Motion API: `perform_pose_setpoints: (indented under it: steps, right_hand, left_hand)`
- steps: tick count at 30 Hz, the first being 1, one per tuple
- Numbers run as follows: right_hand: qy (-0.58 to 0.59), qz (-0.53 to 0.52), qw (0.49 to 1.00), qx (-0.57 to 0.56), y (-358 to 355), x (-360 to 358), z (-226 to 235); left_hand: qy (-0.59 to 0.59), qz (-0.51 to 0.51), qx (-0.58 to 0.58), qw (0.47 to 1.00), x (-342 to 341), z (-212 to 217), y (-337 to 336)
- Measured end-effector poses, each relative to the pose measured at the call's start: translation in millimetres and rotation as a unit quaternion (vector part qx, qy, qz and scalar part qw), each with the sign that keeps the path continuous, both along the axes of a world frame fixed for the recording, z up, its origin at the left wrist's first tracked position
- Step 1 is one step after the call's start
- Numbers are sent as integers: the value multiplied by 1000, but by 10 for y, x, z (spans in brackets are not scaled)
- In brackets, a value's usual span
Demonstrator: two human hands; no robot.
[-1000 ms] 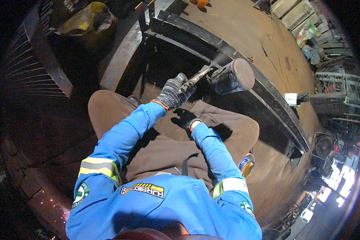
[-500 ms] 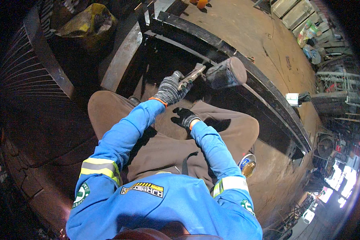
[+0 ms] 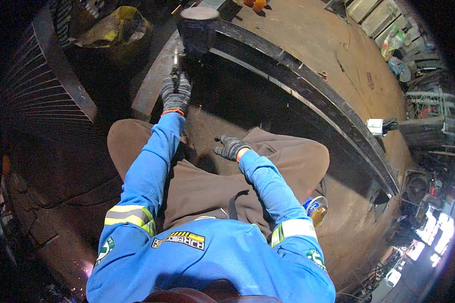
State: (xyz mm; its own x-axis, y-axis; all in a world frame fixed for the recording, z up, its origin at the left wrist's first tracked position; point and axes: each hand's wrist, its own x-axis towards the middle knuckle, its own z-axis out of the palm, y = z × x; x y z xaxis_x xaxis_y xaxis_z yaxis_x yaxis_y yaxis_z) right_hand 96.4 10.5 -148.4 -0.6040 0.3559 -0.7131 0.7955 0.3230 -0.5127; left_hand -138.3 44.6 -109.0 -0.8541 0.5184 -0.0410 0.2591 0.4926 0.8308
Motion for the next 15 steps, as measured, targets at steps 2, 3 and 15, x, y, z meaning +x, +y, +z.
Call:
perform_pose_setpoints:
  steps: [2, 3, 15]
  right_hand:
    - [-3, 13, 1000, 7, 1, -24, 0]
    - [3, 13, 1000, 5, -5, -43, 15]
    - [11, -36, 998, 48, -7, 397, -395]
  left_hand:
    - [4, -27, -31, 999, -101, 34, -32]
    - [-3, -25, -15, 1000, -141, -18, -42]
    - [35, -349, -128, 928, 1042, 234, 72]
